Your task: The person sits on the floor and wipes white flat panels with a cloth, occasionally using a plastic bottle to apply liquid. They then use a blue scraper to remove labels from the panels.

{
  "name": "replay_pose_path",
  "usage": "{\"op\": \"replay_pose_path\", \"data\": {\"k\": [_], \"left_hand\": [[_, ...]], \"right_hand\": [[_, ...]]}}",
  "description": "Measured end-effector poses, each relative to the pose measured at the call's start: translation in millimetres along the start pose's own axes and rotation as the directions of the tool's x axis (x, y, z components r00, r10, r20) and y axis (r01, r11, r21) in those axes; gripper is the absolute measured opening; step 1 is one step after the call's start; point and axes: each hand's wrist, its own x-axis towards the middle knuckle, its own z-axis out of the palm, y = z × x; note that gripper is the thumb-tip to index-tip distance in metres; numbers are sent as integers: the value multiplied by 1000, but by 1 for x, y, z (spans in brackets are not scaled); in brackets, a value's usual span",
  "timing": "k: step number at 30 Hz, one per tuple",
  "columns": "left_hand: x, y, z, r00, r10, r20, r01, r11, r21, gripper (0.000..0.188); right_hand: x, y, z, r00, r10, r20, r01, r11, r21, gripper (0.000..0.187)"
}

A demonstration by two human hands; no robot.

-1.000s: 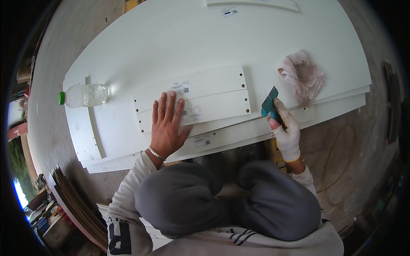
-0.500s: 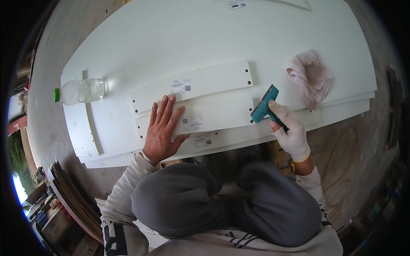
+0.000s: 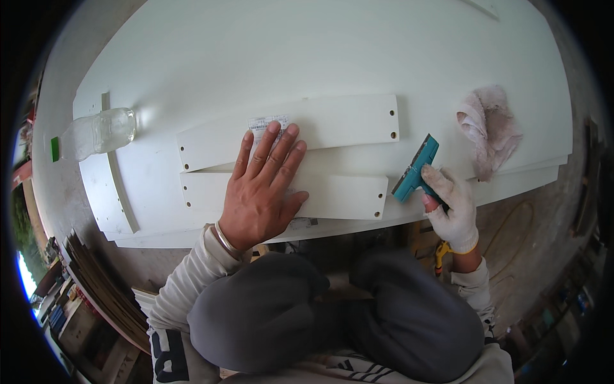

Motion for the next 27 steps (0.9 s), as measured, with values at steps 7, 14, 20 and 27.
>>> {"op": "replay_pose_path", "data": {"k": [7,14,20,27], "left_hand": [[16,5,14,998,31,-52,-31,1000,1,71],[17,3,14,995,73,-68,-74,997,-9,63],[17,3,11,996,63,-63,-66,997,-44,59],[9,-12,-4,984,-70,-166,42,985,-168,57]], "right_hand": [[-25,2,3,998,58,-3,-58,997,57,57],[-16,-2,3,996,48,74,-49,999,24,61],[13,-1,-11,989,22,143,-11,997,-76,61],[55,7,-37,933,-51,357,154,951,-267,66]]}}
